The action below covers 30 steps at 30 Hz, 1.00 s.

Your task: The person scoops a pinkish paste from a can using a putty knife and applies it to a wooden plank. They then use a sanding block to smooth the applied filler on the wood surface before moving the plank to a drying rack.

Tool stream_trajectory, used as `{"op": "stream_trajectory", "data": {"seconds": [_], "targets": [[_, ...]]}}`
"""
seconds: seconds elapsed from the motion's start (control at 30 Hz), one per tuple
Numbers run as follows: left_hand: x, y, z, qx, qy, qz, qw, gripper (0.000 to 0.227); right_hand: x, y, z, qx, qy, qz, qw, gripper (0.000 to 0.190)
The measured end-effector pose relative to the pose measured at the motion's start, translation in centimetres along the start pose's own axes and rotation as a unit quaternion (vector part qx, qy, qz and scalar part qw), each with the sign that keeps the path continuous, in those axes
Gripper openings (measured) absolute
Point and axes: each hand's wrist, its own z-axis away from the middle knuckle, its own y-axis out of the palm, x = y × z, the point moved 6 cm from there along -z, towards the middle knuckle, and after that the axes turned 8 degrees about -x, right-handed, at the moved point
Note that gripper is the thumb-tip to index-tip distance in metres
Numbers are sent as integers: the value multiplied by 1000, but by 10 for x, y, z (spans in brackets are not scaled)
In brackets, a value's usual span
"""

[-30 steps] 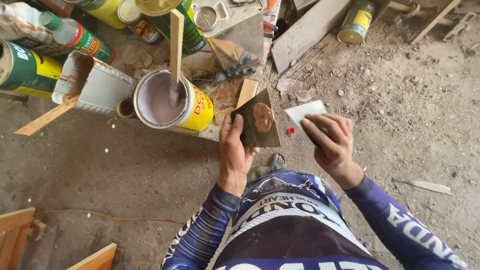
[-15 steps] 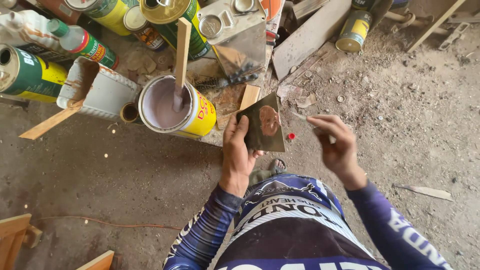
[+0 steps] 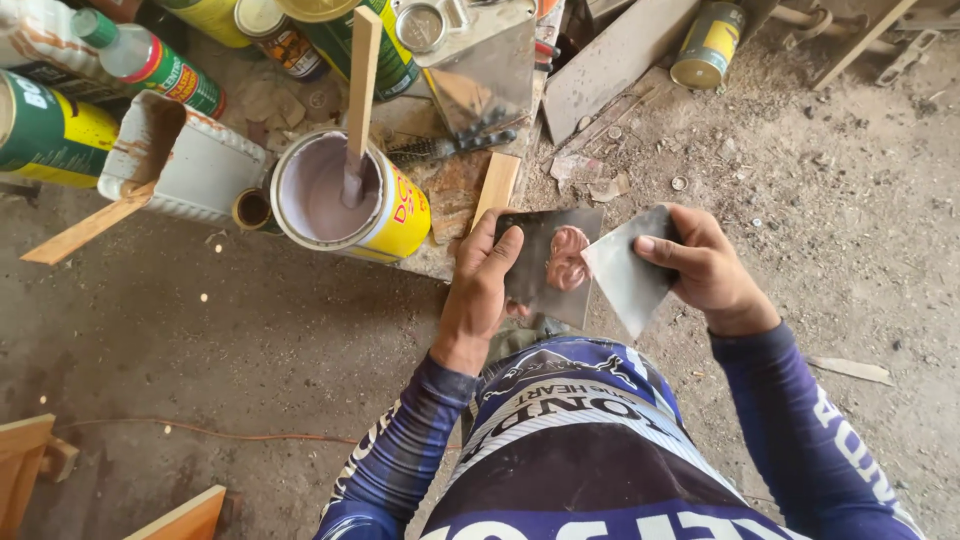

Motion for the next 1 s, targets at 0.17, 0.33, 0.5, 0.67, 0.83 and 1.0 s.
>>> {"op": "stream_trajectory", "data": {"seconds": [0.17,0.33,0.5,0.67,0.83,1.0], "targets": [[-13,-15,10,67,-4,-53,996,38,-4,-45,-5,59,93,208,972,15],[-25,-18,6,66,122,-238,961,34,48,-39,-5,59,6,204,977,11],[-33,4,13,125,131,-320,930,41,80,-7,-7,102,-62,277,953,11],[-38,14,17,150,150,-305,928,34,92,24,-11,158,-77,359,917,14],[-44,18,19,146,92,-274,946,31,76,27,-14,165,-55,362,916,14],[-48,18,18,143,87,-289,943,31,58,24,-18,175,-55,349,919,15]]}}
